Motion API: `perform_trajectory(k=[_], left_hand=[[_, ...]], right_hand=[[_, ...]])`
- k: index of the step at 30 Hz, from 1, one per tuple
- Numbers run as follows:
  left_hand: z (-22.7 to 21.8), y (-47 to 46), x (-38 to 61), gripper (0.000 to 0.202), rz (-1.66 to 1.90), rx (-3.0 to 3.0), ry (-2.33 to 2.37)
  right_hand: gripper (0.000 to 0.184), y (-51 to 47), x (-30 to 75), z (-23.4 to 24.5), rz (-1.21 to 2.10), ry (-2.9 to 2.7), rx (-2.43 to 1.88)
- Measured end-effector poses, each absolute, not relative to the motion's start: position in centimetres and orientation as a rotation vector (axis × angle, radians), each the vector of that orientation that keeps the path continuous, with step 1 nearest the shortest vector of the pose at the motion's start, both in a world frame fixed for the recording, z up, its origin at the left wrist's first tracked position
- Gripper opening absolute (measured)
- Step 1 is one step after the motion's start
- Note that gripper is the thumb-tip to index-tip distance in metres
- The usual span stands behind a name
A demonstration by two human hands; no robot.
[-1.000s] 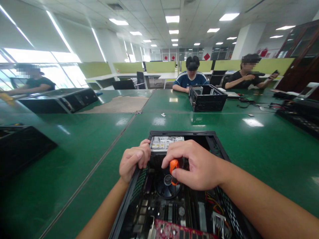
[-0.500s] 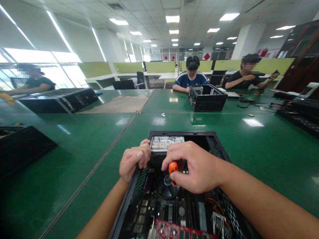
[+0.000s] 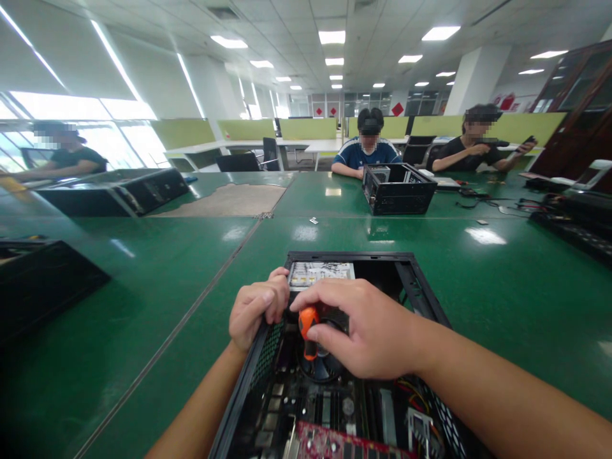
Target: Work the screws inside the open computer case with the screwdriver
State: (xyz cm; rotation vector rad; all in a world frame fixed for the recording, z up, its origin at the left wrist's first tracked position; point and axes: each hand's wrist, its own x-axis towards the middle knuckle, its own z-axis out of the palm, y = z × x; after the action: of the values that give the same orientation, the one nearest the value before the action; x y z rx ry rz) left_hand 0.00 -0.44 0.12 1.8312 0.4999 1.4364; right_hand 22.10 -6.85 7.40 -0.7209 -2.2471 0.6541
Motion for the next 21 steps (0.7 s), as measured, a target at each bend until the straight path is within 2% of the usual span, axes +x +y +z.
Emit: perform_trajectory(k=[5, 16, 21], left_hand=[[0.0, -0.4, -0.1, 0.062, 1.428, 1.831, 0.49], [-0.2, -0.3, -0.2, 0.062, 1.413, 1.819, 0.508], [0.0, -0.3, -0.1, 0.062, 1.414, 1.82, 0.506]], right_hand=[[0.029, -7.0, 20.9, 7.0, 0.599, -2.233, -0.603], [0.031, -6.8, 20.5, 6.6, 0.606, -2.267, -0.624], [0.019, -6.5, 20.2, 6.4, 0.587, -2.267, -0.642]])
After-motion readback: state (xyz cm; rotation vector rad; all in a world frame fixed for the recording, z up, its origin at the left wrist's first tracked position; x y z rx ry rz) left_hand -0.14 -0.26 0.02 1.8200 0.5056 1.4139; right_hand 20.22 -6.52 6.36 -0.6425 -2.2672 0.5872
